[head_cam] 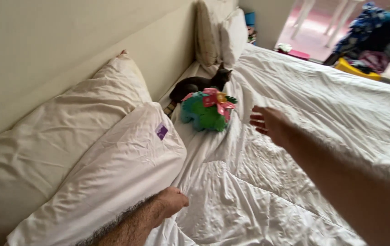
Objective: Making a bed by fluffing pillows, arranging a stuffed toy, and straightening the duvet
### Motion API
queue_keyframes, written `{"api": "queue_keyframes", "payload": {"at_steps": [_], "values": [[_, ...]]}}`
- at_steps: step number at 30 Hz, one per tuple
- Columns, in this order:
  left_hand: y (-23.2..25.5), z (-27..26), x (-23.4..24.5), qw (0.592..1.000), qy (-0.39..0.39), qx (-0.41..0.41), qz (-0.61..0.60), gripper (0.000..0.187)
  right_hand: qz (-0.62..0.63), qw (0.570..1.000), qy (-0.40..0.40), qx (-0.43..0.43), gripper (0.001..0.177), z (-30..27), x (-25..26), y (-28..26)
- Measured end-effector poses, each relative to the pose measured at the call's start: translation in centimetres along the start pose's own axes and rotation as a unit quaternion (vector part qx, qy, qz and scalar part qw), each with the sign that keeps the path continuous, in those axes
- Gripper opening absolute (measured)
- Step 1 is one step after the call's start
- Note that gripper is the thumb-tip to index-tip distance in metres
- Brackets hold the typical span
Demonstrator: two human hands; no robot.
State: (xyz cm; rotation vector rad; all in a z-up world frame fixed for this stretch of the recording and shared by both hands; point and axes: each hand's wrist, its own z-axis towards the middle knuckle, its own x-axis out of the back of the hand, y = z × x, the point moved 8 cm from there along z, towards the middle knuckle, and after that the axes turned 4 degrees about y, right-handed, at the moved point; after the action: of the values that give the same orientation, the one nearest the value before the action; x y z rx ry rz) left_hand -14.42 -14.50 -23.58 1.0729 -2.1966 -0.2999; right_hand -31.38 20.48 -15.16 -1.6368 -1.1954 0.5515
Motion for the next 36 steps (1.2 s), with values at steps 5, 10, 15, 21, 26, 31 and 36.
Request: {"api": "queue_keyframes", "payload": {"at_steps": [5, 10, 15, 21, 26, 31, 36], "values": [[2.5, -3.5, -1.5, 0.995, -0.038, -0.089, 0.006, 0.023, 0.001, 1.0, -0.009, 0.021, 0.029, -9.7, 3.7, 2.9], [6.2, -4.6, -3.8, 0.977, -0.076, -0.189, -0.059, 0.026, -0.012, 1.0, 0.022, 0.009, 0.037, -16.9, 8.4, 7.3], [9.9, -6.9, -8.2, 0.956, -0.094, -0.271, -0.053, 0.055, -0.009, 0.998, 0.068, 0.002, 0.047, -24.0, 14.8, 10.3], [9.9, -16.7, -12.2, 0.936, -0.172, -0.294, -0.084, 0.066, -0.002, 0.992, 0.129, 0.005, 0.048, -31.0, 22.5, 13.2], [8.0, -24.6, -16.0, 0.921, -0.249, -0.287, -0.08, 0.082, 0.011, 0.987, 0.161, 0.002, 0.041, -37.0, 27.2, 16.0], [5.4, -28.2, -21.8, 0.913, -0.274, -0.299, -0.05, 0.086, 0.026, 0.982, 0.186, -0.002, 0.039, -41.9, 32.9, 21.1], [0.1, -31.7, -27.9, 0.914, -0.292, -0.282, -0.022, 0.086, 0.041, 0.976, 0.211, -0.026, 0.039, -49.1, 37.2, 27.1]]}}
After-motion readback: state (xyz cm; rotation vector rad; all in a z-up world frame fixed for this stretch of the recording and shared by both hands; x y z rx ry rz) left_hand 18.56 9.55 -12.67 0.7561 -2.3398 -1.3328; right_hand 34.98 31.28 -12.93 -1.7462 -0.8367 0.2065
